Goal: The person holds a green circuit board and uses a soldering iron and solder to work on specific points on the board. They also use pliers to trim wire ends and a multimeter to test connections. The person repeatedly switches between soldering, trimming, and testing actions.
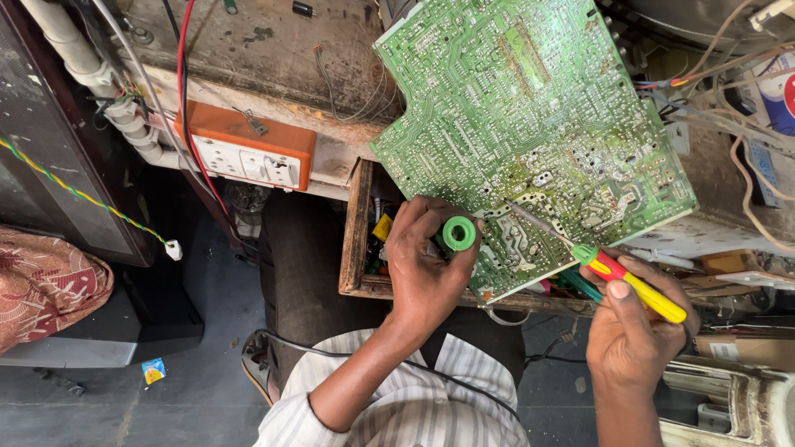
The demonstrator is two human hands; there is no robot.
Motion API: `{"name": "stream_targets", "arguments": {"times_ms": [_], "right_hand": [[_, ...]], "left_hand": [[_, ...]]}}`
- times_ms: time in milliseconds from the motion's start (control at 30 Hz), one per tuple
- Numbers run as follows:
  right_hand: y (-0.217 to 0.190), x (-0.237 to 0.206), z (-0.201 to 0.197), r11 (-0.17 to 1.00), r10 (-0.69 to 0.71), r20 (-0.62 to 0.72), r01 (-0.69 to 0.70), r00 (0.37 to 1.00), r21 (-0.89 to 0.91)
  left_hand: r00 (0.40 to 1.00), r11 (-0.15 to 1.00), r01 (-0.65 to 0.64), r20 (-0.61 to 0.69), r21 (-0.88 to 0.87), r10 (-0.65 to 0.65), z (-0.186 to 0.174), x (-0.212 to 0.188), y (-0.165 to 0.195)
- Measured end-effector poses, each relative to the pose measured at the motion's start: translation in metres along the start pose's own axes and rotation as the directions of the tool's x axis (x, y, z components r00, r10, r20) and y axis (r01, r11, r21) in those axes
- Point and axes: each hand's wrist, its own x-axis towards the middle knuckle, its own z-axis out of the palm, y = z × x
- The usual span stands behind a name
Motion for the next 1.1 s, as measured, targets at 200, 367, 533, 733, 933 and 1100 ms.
{"name": "stream_targets", "arguments": {"times_ms": [200,367,533,733,933,1100], "right_hand": [[0.0005,0.0003,0.0001,1.0,0.0,-0.002,0.0,1.0,-0.006],[0.0012,0.0006,0.0009,1.0,-0.005,0.002,0.005,1.0,-0.009],[-0.0002,-0.0004,0.0016,1.0,-0.011,0.007,0.011,1.0,-0.016],[-0.0021,-0.0005,0.0007,1.0,-0.001,-0.012,0.001,1.0,-0.018],[-0.0031,-0.0004,-0.0002,0.999,-0.022,0.005,0.023,1.0,-0.033],[-0.0019,-0.0009,0.002,1.0,-0.002,0.002,0.002,1.0,-0.023]], "left_hand": [[1.0,1.0,0.002,0.005,0.011,-0.003,0.0011,0.0001,-0.0008],[1.0,1.0,-0.006,-0.005,0.017,0.006,0.0013,0.0007,-0.0021],[1.0,1.0,0.003,-0.005,0.006,-0.003,0.0004,-0.0007,-0.001],[1.0,1.0,0.019,-0.006,0.004,-0.019,-0.0021,-0.0017,-0.0004],[0.998,0.998,0.058,0.009,-0.015,-0.058,-0.0042,-0.002,-0.0015],[0.999,0.999,0.043,0.007,-0.01,-0.043,-0.0036,-0.0018,-0.0017]]}}
